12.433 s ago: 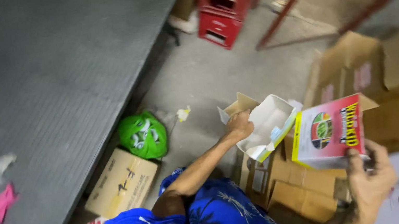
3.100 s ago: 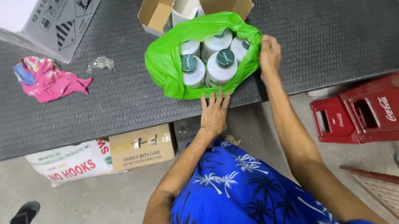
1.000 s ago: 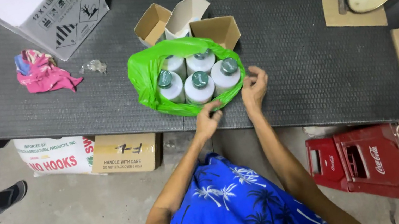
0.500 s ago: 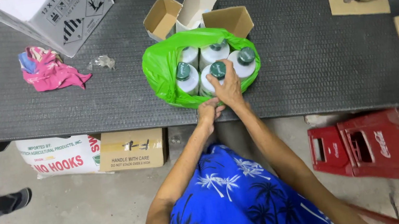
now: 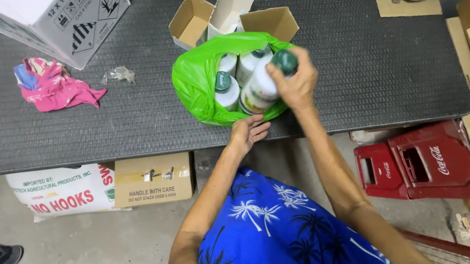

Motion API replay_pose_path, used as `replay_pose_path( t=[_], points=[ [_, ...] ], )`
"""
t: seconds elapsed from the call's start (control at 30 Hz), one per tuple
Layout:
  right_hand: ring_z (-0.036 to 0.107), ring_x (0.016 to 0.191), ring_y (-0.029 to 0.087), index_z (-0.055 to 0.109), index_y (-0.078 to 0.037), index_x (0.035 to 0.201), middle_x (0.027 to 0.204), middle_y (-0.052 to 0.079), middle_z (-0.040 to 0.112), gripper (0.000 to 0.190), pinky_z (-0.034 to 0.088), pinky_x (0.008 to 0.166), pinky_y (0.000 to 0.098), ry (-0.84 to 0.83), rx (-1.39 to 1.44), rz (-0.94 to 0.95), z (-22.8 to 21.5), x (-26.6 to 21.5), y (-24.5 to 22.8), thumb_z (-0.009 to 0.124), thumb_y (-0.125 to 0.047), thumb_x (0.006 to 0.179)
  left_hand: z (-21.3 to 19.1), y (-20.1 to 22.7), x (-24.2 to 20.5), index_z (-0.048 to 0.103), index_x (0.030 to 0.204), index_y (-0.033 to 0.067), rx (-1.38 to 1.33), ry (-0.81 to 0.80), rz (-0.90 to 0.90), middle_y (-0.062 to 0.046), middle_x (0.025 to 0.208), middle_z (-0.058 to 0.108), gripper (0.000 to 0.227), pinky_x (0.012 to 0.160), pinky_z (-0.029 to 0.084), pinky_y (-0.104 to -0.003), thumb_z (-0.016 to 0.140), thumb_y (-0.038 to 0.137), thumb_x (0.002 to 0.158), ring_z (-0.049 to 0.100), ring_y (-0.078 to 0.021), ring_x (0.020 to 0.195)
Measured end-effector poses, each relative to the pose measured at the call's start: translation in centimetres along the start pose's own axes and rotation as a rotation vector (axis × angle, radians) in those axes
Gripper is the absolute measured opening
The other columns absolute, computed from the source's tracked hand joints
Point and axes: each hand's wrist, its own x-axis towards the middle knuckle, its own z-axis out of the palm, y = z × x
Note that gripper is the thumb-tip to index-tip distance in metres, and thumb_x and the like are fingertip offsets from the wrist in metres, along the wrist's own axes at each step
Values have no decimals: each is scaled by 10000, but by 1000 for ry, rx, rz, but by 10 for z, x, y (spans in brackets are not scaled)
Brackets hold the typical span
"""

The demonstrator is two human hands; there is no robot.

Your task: Unpack plastic bottles containing liquid from delivery boxes and place them into bags or storage zones.

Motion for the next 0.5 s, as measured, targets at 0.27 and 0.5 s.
replay_pose_path(
  t=[0.27, 0.5],
  points=[
    [630, 819, 102, 660, 12, 1103, 920, 35, 683, 383, 538, 749, 279, 28, 234, 54, -62, 57, -44, 841, -283, 938, 72, 77, -63, 463, 1423, 44, -652, -405, 21, -223, 1484, 473, 664, 1058, 399, -628, 429, 525, 966, 537, -421, 1292],
    [606, 765, 76, 694, 23, 1061, 879, 27, 671, 405, 512, 677, 256, 8, 382, 200, -82, 71, -48, 819, -346, 947, 115, 91, -93, 435, 1524, -43, -739, -575, 106, -221, 1516, 533, 640, 1211, 372, -536, 454, 440, 1104, 505, -385, 1404]
  ],
)
